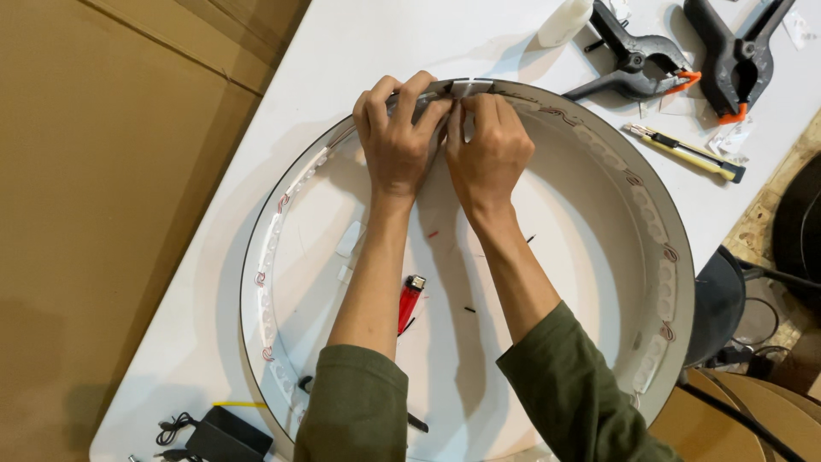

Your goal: The person is assembling an LED light ring by hand. They are seen inserting small components into the circular frame and manipulating wires. The workspace is cluttered with tools and parts.

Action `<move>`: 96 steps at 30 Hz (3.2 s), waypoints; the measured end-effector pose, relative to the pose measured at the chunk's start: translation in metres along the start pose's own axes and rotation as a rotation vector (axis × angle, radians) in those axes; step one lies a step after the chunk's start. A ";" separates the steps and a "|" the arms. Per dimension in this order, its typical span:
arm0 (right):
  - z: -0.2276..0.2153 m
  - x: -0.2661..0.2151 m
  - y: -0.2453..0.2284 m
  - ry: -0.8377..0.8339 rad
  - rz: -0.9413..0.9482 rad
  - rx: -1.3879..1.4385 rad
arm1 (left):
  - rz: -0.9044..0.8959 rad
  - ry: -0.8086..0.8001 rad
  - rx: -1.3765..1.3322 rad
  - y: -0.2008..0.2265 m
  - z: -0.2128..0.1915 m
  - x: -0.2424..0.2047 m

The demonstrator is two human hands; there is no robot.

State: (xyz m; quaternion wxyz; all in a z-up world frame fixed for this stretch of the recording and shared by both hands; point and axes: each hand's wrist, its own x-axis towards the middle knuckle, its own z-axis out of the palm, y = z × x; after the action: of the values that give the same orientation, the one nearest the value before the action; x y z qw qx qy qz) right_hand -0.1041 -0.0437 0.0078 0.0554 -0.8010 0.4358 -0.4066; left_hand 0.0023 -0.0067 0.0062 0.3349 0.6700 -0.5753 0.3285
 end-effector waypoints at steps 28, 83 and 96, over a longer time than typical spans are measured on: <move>-0.005 0.002 -0.006 -0.154 0.220 -0.181 | -0.031 0.062 0.014 -0.004 0.018 -0.014; -0.015 -0.011 0.020 -0.066 0.144 0.435 | 0.012 -0.028 0.027 -0.005 0.017 -0.017; -0.003 -0.001 0.023 0.042 -0.066 0.246 | -0.023 -0.058 0.023 -0.003 0.016 -0.016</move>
State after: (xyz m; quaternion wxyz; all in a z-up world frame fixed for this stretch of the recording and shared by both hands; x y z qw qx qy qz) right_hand -0.1211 -0.0564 -0.0007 0.1306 -0.7935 0.3570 -0.4753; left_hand 0.0041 -0.0104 -0.0158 0.3143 0.6897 -0.5732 0.3115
